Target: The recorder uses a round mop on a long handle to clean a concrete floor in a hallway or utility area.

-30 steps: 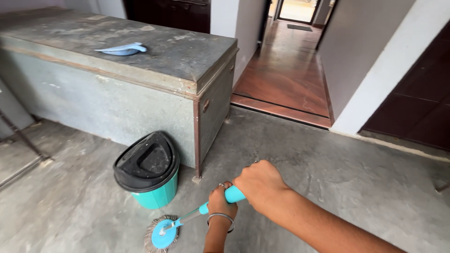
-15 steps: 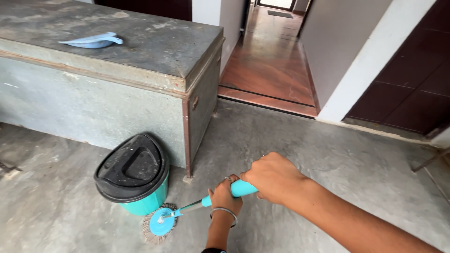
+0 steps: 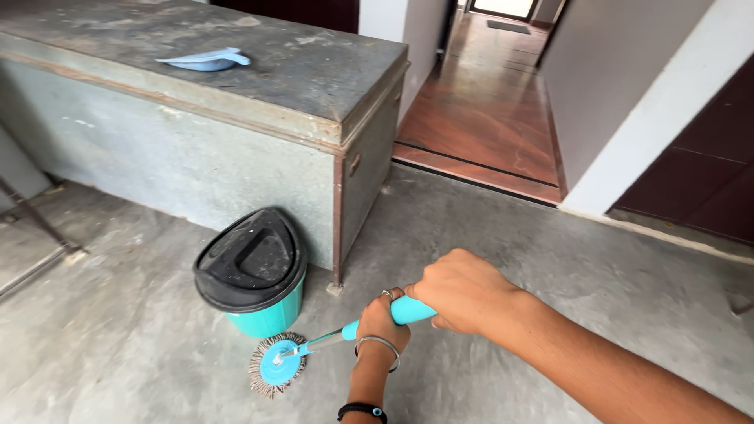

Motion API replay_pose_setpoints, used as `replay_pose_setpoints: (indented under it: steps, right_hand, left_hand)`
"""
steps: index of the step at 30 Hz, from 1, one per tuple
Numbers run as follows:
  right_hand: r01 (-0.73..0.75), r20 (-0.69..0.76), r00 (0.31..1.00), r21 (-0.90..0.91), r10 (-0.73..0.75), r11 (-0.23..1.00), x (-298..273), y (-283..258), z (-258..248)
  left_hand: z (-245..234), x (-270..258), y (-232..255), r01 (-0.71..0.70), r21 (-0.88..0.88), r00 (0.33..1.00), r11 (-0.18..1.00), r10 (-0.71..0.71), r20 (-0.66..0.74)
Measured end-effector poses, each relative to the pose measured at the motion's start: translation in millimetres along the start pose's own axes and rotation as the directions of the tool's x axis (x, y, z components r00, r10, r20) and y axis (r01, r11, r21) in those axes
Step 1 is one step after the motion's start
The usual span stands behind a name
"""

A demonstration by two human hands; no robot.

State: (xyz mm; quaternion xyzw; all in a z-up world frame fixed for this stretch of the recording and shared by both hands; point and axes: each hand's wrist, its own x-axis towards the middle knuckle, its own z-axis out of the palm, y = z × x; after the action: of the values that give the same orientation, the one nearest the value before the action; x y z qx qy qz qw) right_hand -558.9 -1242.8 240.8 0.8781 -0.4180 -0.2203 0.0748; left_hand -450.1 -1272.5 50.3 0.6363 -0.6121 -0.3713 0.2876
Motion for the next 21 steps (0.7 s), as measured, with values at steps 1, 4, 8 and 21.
replay_pose_setpoints:
  steps: [1,4,8,21]
  right_hand:
    - [0.01,-0.005,1.0,-0.003,-0.01,1.0,0,-2,1]
    - [0.041,-0.027,0.999,0.03,-0.041,0.999,-2,-13,7]
    - [0.101,-0.042,0.994,0.035,-0.099,0.994,-3,-33,14]
    - [0.355,-0.194,0.917,0.0,-0.349,0.935,10,-114,32]
  left_hand:
    - [-3,-3,-1,0.006,0.0,1.0,1.0,-0.006,-0.01]
    - [-9,-20,-8,0.048,0.015,0.999,0.999,-0.048,-0.011]
    - [-16,-44,-27,0.071,0.058,0.997,0.996,-0.069,-0.034]
    - [-52,-117,-101,0.215,0.069,0.96,0.974,-0.197,-0.199]
